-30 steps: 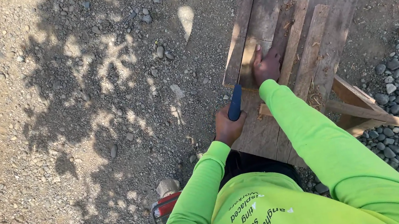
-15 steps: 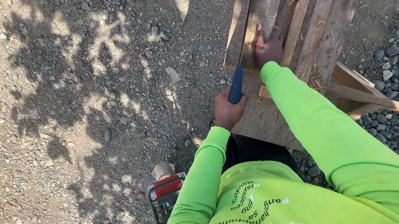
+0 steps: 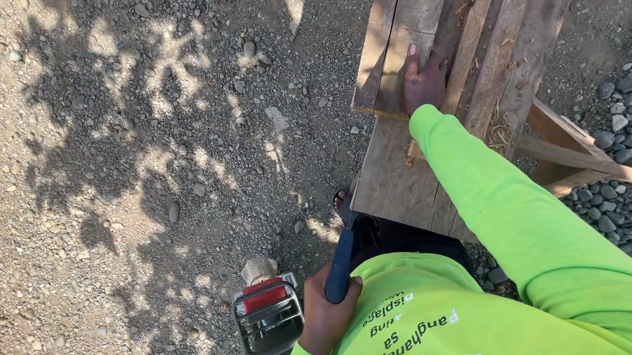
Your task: Hand-saw a piece of scrap wood on a makeshift workbench.
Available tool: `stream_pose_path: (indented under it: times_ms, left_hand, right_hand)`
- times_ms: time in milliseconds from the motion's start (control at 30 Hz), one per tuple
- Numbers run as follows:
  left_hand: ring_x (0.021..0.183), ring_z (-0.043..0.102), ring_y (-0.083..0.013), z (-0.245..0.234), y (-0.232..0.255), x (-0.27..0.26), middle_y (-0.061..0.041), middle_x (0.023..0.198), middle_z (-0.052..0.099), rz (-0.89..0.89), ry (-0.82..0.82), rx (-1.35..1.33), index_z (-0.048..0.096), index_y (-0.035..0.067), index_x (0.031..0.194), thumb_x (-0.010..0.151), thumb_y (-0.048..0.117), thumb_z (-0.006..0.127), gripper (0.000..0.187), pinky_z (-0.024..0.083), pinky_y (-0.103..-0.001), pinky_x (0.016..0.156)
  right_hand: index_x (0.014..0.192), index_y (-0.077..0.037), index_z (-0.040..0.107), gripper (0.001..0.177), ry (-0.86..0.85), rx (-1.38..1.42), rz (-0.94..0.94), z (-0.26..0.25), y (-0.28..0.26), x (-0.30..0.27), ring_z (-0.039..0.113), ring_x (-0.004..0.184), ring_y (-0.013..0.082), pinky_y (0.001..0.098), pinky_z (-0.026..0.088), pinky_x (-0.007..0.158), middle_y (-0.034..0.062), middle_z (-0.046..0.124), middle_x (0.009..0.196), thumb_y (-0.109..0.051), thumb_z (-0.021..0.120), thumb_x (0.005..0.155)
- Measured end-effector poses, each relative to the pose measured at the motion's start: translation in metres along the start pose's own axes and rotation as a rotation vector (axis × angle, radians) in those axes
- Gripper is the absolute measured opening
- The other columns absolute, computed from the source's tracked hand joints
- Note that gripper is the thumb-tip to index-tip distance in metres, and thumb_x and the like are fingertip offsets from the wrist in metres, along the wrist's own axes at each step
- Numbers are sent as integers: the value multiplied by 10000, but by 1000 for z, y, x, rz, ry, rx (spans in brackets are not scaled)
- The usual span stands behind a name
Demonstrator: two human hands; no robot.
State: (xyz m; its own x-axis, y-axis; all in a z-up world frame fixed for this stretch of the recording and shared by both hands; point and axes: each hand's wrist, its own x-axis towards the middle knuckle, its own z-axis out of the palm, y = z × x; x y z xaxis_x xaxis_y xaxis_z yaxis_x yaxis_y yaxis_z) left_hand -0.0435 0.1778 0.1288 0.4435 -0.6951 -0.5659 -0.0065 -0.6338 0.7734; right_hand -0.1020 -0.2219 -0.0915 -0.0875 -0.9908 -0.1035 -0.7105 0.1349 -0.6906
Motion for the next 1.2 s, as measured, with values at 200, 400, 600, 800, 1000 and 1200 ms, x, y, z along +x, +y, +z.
stream_pose_path:
  times_ms: [200,400,600,800,1000,1200]
  left_hand:
    - [582,530,-85,32,-4,119,1,610,591,119,61,-50,638,23,736,787,199,780,231,469,-314,558]
    - [582,491,-93,84,54,262,-1,615,562,242,70,-93,613,18,759,805,189,762,231,437,-330,553]
    - [635,500,-80,91,40,277,-10,671,573,326,61,-131,614,23,795,799,188,750,215,451,-320,585]
    - [602,535,-106,73,31,220,-24,637,586,208,53,-85,604,26,779,799,211,745,233,464,-334,573]
    - [572,482,-80,21,-13,78,4,588,554,56,37,-39,628,25,743,798,189,765,221,423,-321,536]
    - [560,500,-73,-18,39,-4,-3,583,576,-129,12,-8,648,25,761,790,185,767,202,429,-294,540]
  right_hand:
    - [1338,-13,568,708,-29,40,19,-15,-19,-9,590,1185,487,554,467,984,298,580,1314,-631,491,1001]
    - [1389,4,542,821,8,69,-38,-8,-11,-12,583,1220,488,533,467,1034,303,579,1329,-699,572,966]
    - [1410,-17,530,896,14,49,57,-6,-16,-8,553,1235,505,557,448,1022,316,550,1346,-753,602,904]
    - [1422,-70,538,876,3,51,96,-6,-18,-7,581,1199,495,561,465,1002,304,562,1319,-756,598,881]
    - [1399,-50,551,842,21,44,45,-3,-10,-7,593,1176,496,559,476,989,308,579,1294,-738,613,916]
    - [1402,-66,552,819,-22,61,85,-19,-27,-16,598,1195,476,546,473,1011,281,582,1311,-718,609,911]
